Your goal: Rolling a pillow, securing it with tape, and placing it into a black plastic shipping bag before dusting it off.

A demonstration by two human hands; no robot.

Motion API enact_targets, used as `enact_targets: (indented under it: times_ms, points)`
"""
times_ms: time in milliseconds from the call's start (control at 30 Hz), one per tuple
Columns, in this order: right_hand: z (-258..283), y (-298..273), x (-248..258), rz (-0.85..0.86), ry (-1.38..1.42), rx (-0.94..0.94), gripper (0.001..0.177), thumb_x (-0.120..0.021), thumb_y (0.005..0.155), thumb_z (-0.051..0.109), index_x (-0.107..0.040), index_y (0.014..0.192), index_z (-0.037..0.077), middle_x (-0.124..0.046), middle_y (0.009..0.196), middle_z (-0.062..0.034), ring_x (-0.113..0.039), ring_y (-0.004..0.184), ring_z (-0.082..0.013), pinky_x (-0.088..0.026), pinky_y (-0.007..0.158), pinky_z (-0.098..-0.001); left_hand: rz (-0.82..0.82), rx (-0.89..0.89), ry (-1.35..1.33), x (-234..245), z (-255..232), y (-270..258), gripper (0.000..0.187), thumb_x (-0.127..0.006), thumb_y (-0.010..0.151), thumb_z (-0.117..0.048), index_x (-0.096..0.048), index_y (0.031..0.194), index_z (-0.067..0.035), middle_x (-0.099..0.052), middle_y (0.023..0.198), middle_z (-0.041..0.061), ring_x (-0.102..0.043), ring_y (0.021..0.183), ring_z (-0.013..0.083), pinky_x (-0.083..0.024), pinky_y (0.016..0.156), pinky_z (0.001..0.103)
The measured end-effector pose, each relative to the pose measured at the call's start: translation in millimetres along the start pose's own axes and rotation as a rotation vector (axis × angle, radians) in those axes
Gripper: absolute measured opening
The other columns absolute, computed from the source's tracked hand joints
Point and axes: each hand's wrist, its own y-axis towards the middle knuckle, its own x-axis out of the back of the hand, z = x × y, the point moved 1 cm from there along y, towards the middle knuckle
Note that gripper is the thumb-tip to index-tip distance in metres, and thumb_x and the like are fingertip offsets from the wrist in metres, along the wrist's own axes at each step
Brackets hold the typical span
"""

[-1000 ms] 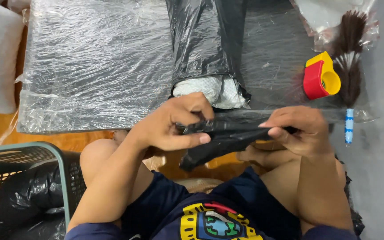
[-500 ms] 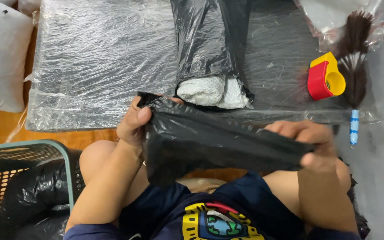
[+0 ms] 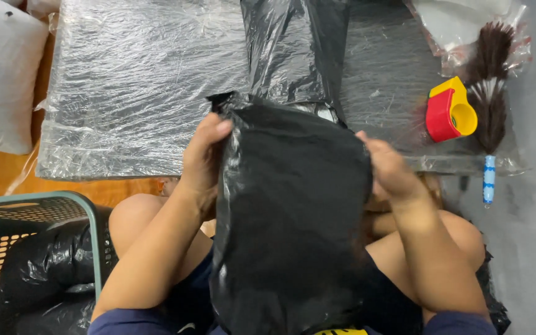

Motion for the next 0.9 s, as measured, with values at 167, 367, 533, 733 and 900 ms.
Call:
enact_targets:
  times_ms: [167,367,533,733,900]
  points:
    - [0,-5,-22,0.019,0.294,-0.005,0.028,-0.051,0.112,0.034,-0.069,0.102,0.016,-0.066,0.08,-0.0046,-0.065,0.075,-0.0152,-0.053,0.083,-0.0331,-0.105,0.097,0.168,10,13,11,0.016,-0.07,0.087,-0.022,-0.065,0.092,-0.008,-0.068,0.081,0.008,-0.068,0.075,0.0188,-0.057,0.072,0.031]
    - [62,-11,-66,0.035,0.304,0.155,0.024,-0.044,0.114,0.027,-0.06,0.102,0.013,-0.068,0.088,-0.008,-0.068,0.087,-0.0133,-0.053,0.084,-0.0275,-0.291,0.172,0.318,-20,-5,22,0.023,-0.079,0.084,-0.03,-0.066,0.092,-0.013,-0.068,0.082,0.005,-0.07,0.079,0.0198,-0.058,0.068,0.032]
    - [44,35,-34,-0.023,0.136,0.168,0.02,-0.044,0.112,0.029,-0.054,0.119,0.013,-0.065,0.099,-0.0025,-0.062,0.091,-0.0072,-0.049,0.083,-0.0216,-0.298,0.091,0.355,-24,1,63,0.021,-0.079,0.087,-0.03,-0.07,0.097,-0.013,-0.067,0.083,0.006,-0.069,0.078,0.0218,-0.058,0.065,0.034]
    - [5,84,0,-0.159,-0.081,0.088,0.034,-0.045,0.109,0.033,-0.054,0.137,0.016,-0.062,0.119,0.0049,-0.054,0.103,-0.002,-0.042,0.09,-0.0162,-0.079,-0.021,0.401,-24,-5,86,0.016,-0.067,0.096,-0.026,-0.071,0.095,-0.01,-0.062,0.079,-0.001,-0.051,0.068,0.0069,-0.038,0.06,0.021]
    - [-53,115,18,-0.261,0.003,-0.199,0.014,-0.071,0.099,0.037,-0.072,0.107,0.025,-0.074,0.094,-0.0039,-0.073,0.088,-0.0161,-0.063,0.078,-0.0303,-0.373,0.053,0.645,32,41,103,0.019,-0.076,0.088,-0.035,-0.067,0.083,-0.019,-0.058,0.065,-0.002,-0.058,0.055,0.0111,-0.043,0.043,0.021]
